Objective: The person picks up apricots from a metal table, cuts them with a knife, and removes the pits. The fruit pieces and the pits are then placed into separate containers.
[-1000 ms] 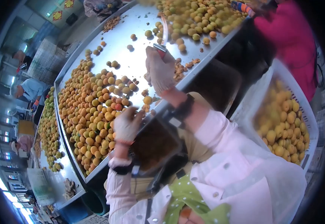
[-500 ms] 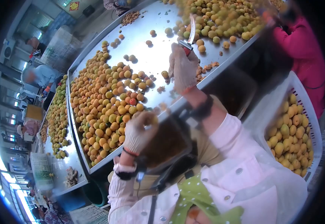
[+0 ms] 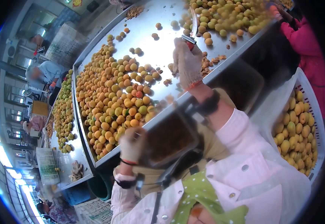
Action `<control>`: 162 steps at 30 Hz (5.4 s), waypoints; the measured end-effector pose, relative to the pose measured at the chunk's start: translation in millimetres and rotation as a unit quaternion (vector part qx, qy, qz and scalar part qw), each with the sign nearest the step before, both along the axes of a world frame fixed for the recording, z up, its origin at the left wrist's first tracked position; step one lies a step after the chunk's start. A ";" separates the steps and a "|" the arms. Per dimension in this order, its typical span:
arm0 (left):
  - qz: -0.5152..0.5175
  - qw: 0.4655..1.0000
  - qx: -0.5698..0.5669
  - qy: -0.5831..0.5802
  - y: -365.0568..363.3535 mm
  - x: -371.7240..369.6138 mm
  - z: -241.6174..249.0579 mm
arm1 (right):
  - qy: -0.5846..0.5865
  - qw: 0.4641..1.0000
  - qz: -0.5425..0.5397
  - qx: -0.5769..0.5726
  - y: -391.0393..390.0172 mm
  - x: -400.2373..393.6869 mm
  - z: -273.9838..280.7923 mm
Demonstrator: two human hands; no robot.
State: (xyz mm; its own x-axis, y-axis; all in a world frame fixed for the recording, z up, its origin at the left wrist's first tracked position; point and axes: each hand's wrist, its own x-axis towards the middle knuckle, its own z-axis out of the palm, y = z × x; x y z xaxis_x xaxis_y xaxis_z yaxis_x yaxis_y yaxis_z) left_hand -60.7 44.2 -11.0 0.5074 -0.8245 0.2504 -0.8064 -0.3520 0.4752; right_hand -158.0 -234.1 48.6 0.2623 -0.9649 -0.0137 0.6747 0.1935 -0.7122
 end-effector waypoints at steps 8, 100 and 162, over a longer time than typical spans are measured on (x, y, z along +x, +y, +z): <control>0.228 0.942 0.203 -0.136 -65.0 95.7 -20.1 | 0.009 0.998 0.047 -0.049 3.1 10.3 -5.0; -0.015 0.822 -0.217 0.526 1.8 -30.4 66.0 | 0.284 0.790 0.501 -0.210 162.1 -57.7 4.7; 0.088 0.786 -0.264 0.551 -20.3 12.1 -23.9 | -0.139 0.925 0.340 0.101 114.9 69.1 -30.1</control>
State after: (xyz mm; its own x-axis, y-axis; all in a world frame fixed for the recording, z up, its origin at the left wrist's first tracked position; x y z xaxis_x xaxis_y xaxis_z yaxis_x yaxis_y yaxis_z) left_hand -48.6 23.9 -34.9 0.7514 -0.6453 -0.1375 0.2373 0.0699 0.9689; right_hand -88.9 -119.2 18.5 0.8278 -0.5607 -0.0159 0.5001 0.7506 -0.4319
